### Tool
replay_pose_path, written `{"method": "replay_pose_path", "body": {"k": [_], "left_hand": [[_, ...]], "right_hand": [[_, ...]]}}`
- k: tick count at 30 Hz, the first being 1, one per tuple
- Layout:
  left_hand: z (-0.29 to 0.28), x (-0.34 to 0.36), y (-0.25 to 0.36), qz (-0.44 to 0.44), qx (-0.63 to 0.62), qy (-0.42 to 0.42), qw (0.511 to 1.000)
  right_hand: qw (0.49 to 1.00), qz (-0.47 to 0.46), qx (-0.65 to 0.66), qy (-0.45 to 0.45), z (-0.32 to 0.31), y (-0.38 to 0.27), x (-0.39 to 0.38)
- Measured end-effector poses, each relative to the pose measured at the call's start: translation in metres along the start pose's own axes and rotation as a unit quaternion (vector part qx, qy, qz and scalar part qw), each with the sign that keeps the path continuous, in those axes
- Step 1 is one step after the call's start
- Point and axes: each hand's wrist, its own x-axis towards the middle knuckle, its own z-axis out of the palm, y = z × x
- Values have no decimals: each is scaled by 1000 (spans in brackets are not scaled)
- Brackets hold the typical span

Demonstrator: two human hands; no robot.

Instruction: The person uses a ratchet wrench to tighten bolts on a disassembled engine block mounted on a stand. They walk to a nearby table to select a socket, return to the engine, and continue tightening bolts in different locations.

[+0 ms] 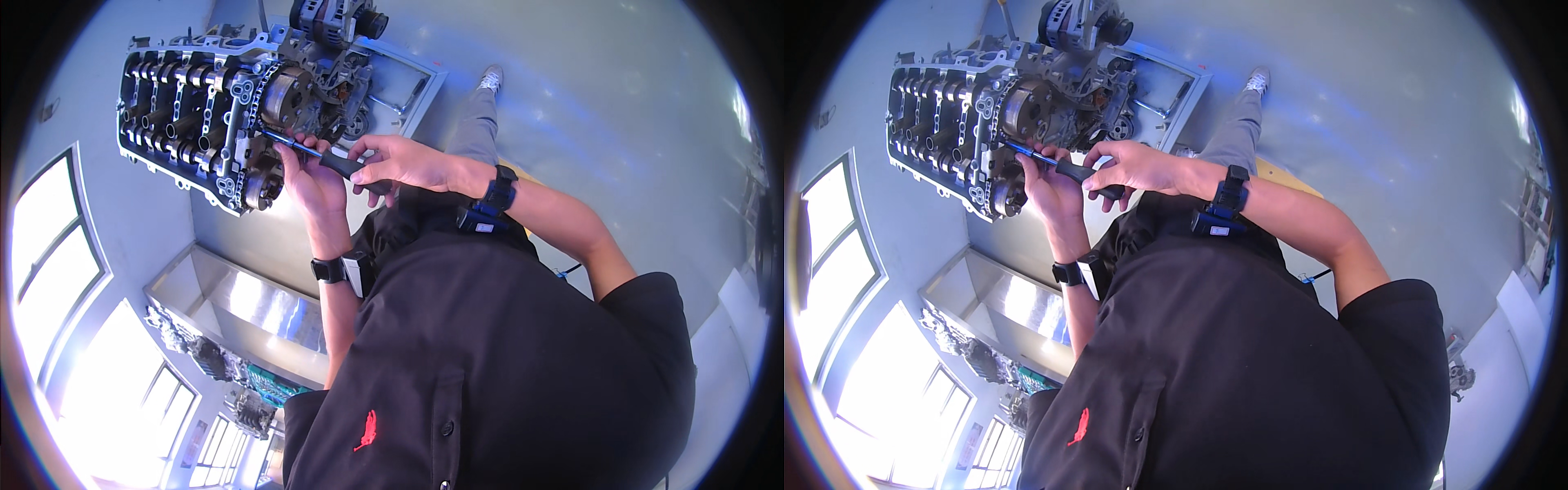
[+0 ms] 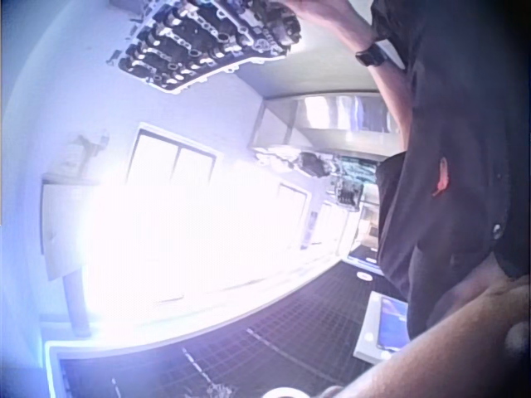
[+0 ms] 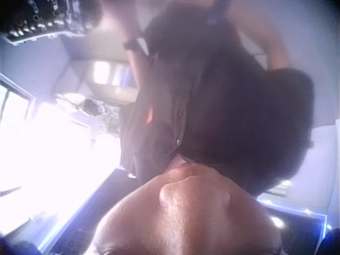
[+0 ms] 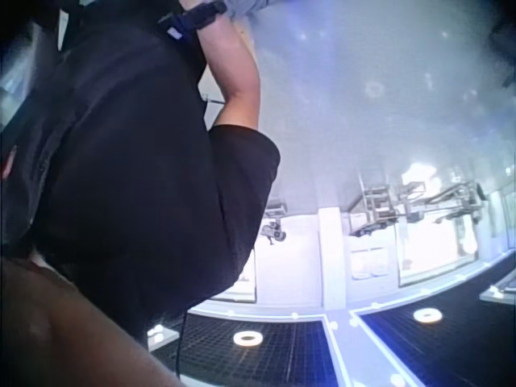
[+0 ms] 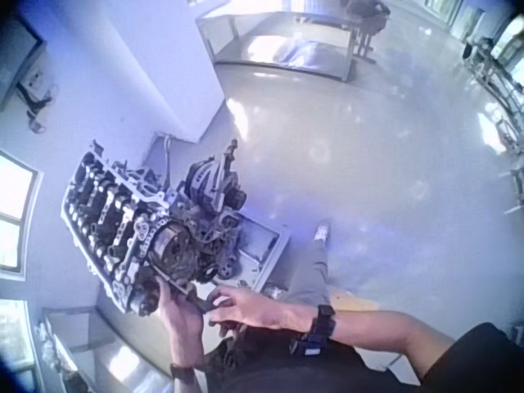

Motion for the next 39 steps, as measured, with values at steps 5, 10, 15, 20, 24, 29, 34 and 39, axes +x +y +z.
{"method": "replay_pose_path", "body": {"k": [5, 10, 15, 20, 24, 29, 34, 39], "left_hand": [[-3, 0, 1, -5, -20, -8, 1000], [1, -1, 4, -8, -25, 11, 1000], [3, 0, 4, -21, -43, 31, 998], [-6, 2, 4, -22, -35, 9, 999], [-7, -2, -1, -3, 20, 13, 1000], [-15, -6, -10, -19, 21, -5, 1000], [-11, -8, -5, -11, 37, 20, 999], [-13, -10, -5, -18, -5, -15, 1000]], "right_hand": [[1000, -10, -11, 1, 4, 0, -1], [1000, -9, 28, -4, 5, -1, -3], [997, 10, 72, -4, 11, -8, -3], [995, -2, 95, -16, 22, -3, 4], [999, -19, 0, 43, 26, -4, 4], [863, -208, -400, 228, 30, 4, 13], [985, -16, -118, 125, 31, 1, 0], [997, 62, 33, 39, 19, 4, -13]]}}
